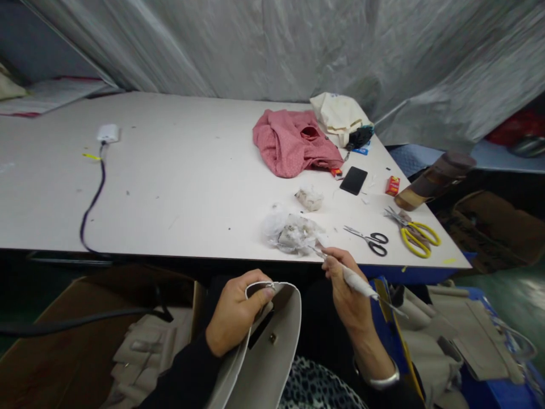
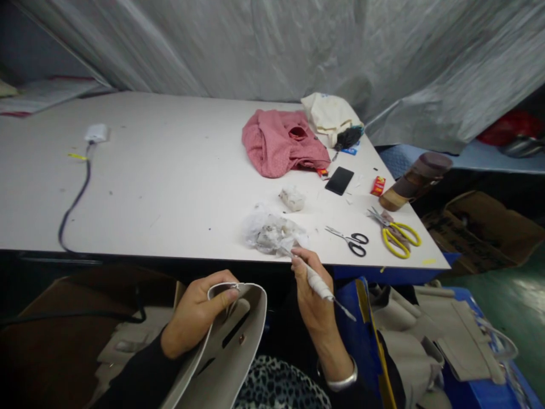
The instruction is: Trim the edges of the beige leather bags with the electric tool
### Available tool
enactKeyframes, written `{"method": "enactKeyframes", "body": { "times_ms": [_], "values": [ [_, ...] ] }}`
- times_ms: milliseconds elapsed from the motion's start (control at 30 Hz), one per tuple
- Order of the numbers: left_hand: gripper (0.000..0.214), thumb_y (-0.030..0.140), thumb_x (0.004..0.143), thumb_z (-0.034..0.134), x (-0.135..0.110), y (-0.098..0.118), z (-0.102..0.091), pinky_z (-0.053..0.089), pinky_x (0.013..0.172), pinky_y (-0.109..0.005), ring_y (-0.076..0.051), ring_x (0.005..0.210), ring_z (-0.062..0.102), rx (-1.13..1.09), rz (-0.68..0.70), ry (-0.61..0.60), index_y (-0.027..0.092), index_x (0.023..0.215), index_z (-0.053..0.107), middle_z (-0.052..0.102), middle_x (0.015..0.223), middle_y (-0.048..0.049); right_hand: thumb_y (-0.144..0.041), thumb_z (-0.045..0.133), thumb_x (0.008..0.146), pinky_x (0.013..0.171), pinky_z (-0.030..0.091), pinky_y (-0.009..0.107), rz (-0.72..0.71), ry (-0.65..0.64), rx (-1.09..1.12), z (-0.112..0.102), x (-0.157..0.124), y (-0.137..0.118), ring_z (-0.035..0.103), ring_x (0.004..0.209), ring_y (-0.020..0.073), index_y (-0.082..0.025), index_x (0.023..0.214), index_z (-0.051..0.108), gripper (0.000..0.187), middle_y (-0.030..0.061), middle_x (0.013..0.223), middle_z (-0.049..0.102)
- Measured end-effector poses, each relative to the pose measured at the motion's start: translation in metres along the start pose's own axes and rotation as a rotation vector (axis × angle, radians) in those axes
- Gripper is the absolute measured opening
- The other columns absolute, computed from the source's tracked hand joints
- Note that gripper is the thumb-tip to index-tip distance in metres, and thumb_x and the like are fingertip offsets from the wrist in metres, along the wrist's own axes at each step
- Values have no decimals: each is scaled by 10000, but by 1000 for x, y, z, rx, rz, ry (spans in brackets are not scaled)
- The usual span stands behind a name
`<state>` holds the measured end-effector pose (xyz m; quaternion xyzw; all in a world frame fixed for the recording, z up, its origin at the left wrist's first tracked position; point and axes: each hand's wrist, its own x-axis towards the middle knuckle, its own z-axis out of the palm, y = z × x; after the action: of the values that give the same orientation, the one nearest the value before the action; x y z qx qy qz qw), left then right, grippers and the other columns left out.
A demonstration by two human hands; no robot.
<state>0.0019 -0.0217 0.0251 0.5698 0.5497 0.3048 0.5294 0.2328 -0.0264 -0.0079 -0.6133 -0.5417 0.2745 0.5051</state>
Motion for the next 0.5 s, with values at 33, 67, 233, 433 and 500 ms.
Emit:
{"method": "enactKeyframes", "body": {
  "times_ms": [33, 67, 233, 433, 500],
  "values": [
    [200, 339, 833, 673, 3, -2, 0, 429, 632, -257, -154, 653, 560, -12, -9, 7, 160, 749, 696, 634, 676, -13, -452, 563, 1024, 723, 523, 303, 23, 15, 7, 3, 5, 3, 640, 751, 172, -210, 1098, 678, 277, 21, 876, 694],
    [206, 347, 834, 679, 5, -3, 1, 424, 622, -254, -151, 649, 554, -26, -18, 8, 159, 752, 695, 630, 676, -12, -446, 588, 1011, 716, 527, 303, 26, 28, 8, 7, 9, 5, 646, 743, 171, -206, 1068, 676, 263, 20, 873, 704],
    [237, 374, 865, 682, 13, -8, 3, 412, 598, -246, -141, 629, 548, -67, -59, -17, 159, 767, 694, 626, 669, -6, -397, 677, 964, 855, 567, 361, -92, 113, -9, 21, 22, 18, 714, 891, 216, -197, 988, 738, 211, 60, 987, 767],
    [254, 381, 872, 681, 24, -12, 4, 412, 602, -247, -144, 643, 545, -26, -63, -18, 160, 750, 686, 636, 683, -13, -365, 654, 987, 869, 589, 380, -117, 95, -30, 30, 31, 24, 721, 872, 210, -197, 999, 738, 188, 56, 963, 770],
    [252, 377, 873, 676, 28, -12, 4, 423, 624, -253, -151, 669, 559, -3, -57, -33, 156, 754, 701, 653, 713, -23, -356, 651, 991, 870, 587, 373, -130, 81, -50, 32, 33, 24, 719, 875, 206, -201, 1000, 736, 177, 51, 957, 768]
  ]
}}
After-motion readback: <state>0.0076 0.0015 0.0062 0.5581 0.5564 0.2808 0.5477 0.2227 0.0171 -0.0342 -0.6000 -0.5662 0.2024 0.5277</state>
